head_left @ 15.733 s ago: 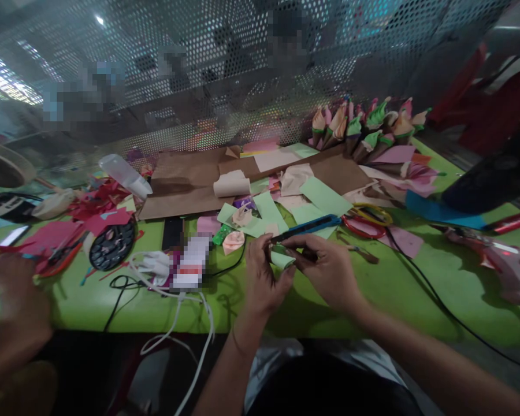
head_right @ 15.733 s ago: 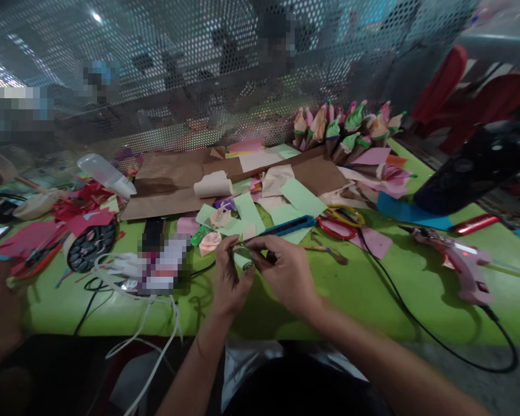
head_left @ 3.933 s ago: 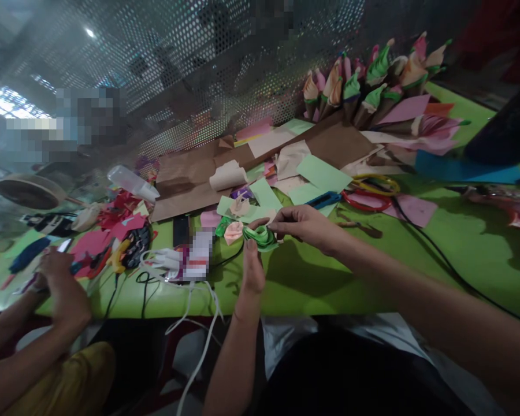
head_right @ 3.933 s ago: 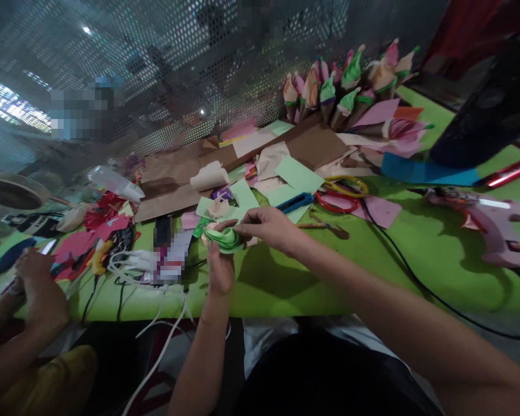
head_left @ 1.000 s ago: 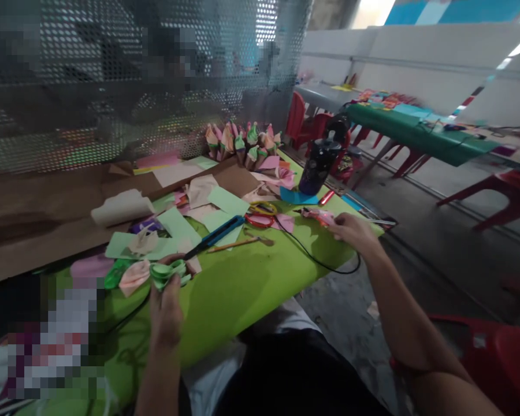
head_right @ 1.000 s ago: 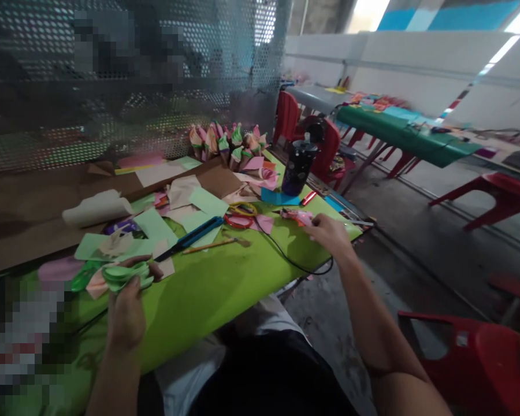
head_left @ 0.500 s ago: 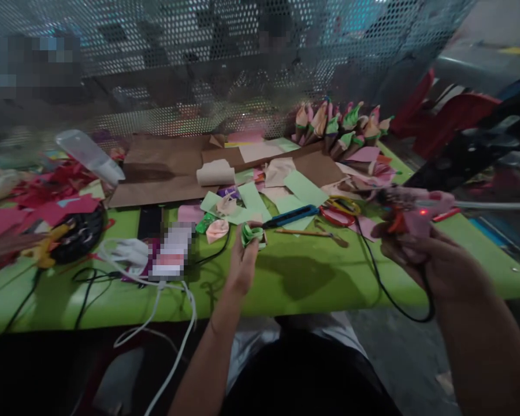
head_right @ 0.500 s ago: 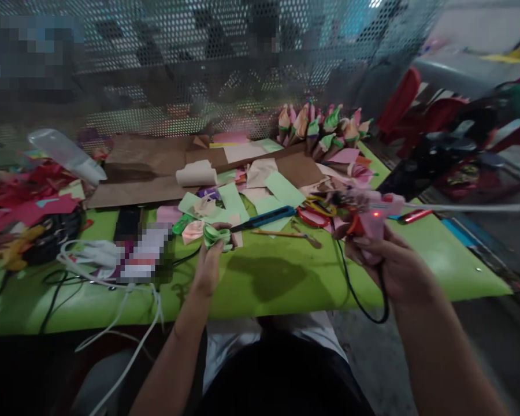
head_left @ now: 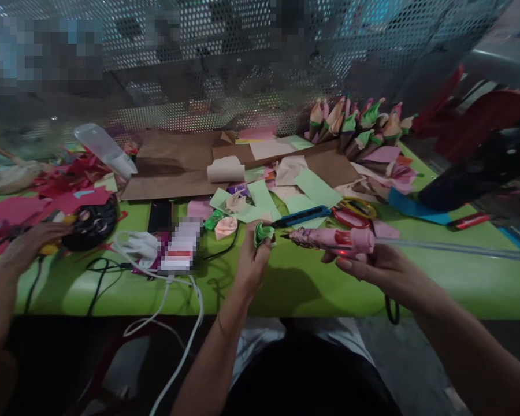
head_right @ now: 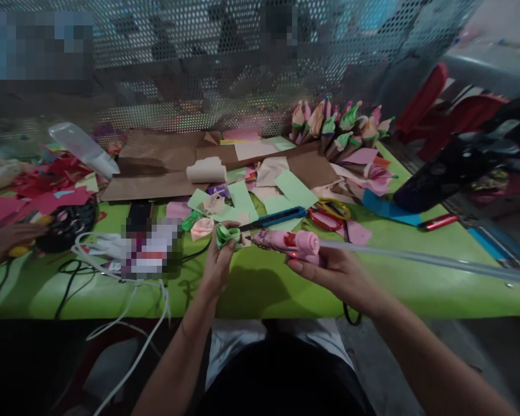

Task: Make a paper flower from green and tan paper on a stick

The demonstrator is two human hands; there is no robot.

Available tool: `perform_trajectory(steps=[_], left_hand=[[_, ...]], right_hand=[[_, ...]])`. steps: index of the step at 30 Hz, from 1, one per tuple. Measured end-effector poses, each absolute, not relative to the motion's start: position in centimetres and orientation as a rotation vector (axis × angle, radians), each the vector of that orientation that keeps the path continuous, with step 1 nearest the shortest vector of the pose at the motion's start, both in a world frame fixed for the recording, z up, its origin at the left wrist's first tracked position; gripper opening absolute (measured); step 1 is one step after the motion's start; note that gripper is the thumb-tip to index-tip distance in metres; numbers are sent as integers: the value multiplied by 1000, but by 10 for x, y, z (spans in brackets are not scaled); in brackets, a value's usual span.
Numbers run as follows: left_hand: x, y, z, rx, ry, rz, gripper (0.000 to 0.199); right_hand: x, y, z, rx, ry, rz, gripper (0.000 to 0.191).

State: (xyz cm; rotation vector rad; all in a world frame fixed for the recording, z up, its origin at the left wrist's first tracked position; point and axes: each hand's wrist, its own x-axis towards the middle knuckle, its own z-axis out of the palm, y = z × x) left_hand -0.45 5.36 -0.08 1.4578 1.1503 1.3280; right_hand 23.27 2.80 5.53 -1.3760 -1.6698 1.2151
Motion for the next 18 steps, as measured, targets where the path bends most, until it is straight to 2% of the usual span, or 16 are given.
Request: perform_trajectory(steps=[18], left_hand=[[-4,53,3,1571,1179,1346,23]], right_hand=[[222,34,53,-1307,-1745,1282,46]])
